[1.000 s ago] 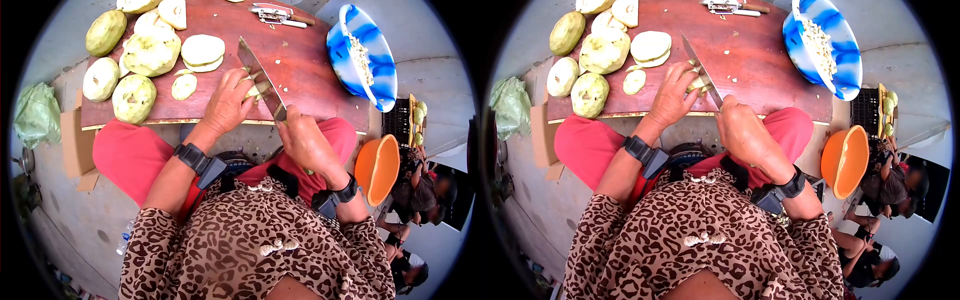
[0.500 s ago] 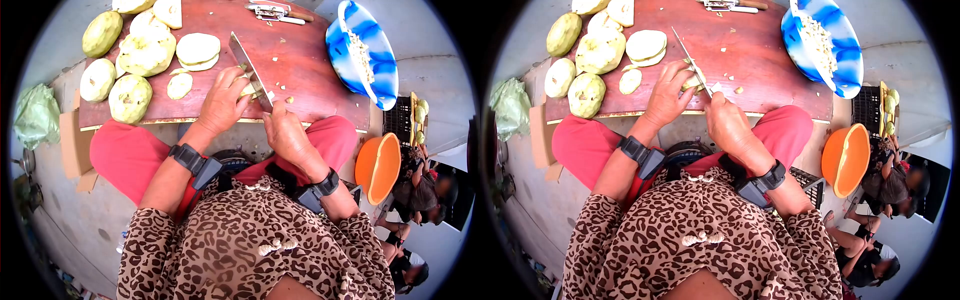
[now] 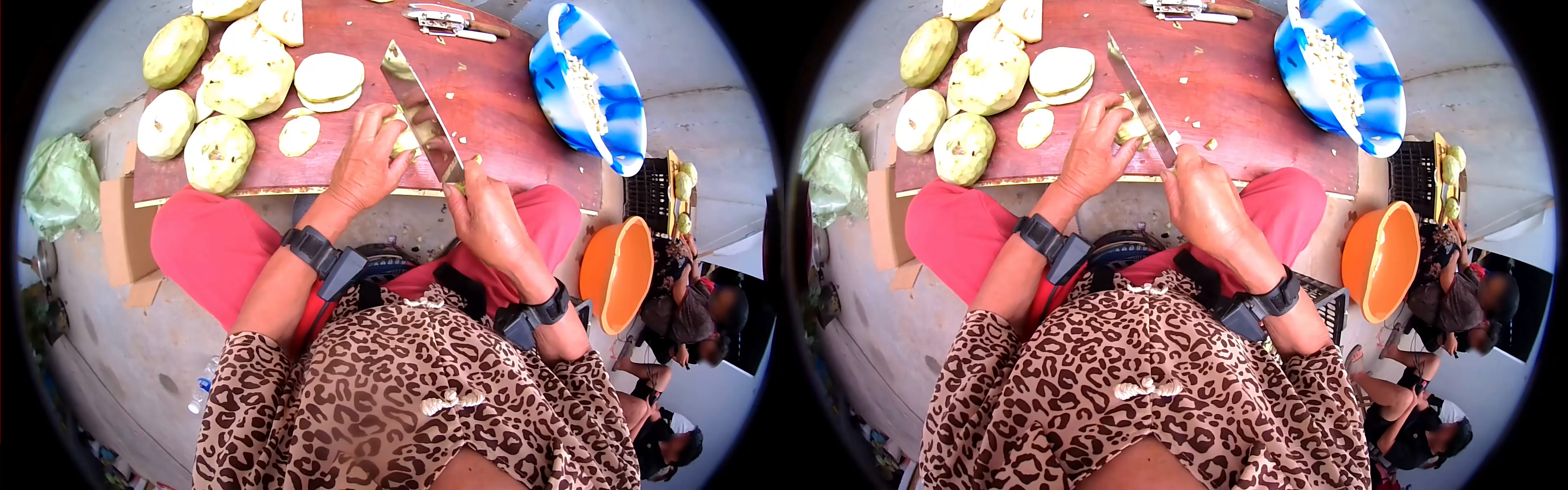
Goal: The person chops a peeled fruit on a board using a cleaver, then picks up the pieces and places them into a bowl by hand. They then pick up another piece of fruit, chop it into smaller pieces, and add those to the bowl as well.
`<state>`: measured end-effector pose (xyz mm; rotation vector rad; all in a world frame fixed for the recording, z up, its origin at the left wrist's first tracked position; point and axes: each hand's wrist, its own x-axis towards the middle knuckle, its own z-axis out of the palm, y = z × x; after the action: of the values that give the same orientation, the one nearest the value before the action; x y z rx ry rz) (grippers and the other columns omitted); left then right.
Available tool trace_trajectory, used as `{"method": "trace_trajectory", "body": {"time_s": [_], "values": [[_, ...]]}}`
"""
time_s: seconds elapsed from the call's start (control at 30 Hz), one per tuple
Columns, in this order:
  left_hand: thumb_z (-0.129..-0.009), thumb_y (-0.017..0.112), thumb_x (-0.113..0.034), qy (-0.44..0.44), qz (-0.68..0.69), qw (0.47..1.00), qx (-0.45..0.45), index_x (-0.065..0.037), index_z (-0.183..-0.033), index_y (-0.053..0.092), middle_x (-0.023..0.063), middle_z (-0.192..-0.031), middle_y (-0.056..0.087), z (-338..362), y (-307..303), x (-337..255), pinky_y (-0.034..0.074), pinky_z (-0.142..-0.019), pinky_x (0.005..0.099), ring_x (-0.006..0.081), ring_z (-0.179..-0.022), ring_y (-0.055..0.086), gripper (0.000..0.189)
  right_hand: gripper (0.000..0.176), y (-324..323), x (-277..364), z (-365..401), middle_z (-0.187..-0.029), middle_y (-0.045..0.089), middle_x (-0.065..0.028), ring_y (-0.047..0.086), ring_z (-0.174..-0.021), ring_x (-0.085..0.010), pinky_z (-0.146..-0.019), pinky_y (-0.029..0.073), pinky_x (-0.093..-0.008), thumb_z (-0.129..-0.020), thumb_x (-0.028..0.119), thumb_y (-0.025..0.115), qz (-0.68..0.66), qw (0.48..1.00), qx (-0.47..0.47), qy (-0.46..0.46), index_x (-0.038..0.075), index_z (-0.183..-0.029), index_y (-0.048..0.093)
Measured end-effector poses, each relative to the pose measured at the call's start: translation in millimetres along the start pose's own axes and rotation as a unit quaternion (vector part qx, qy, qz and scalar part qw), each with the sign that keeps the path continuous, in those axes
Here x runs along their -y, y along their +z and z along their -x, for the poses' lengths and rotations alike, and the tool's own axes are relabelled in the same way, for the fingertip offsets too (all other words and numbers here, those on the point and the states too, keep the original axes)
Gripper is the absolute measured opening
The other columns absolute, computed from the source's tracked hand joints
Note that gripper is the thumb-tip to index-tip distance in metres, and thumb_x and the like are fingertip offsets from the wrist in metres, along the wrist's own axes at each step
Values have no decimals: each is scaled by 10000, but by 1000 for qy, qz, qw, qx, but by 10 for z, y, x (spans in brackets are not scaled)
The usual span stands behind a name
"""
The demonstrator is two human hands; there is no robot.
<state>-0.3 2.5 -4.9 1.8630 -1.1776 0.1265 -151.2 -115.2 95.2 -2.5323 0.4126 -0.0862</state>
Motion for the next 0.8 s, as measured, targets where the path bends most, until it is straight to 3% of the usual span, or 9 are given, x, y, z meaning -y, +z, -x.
{"method": "trace_trajectory", "body": {"time_s": [0.47,0.8], "values": [[-750,727,-77,-9,-2,1000,16,-22,-1064,598,175,-1166,512,-7,-5,-2,452,-925,436,375,-1109,497,344,202,-127,96,-12,-651,580,-326,609,-670,-506,-559,474,-539,-907,66,581,18,997,72,7,-65,-875,430],[-755,707,-96,-15,-8,999,27,-18,-1003,581,176,-1169,520,-38,-19,-38,452,-949,447,376,-1133,491,289,187,69,9,-149,-648,589,-313,620,-650,-491,-564,490,-539,-911,79,563,35,998,59,-12,-66,-895,447]]}}
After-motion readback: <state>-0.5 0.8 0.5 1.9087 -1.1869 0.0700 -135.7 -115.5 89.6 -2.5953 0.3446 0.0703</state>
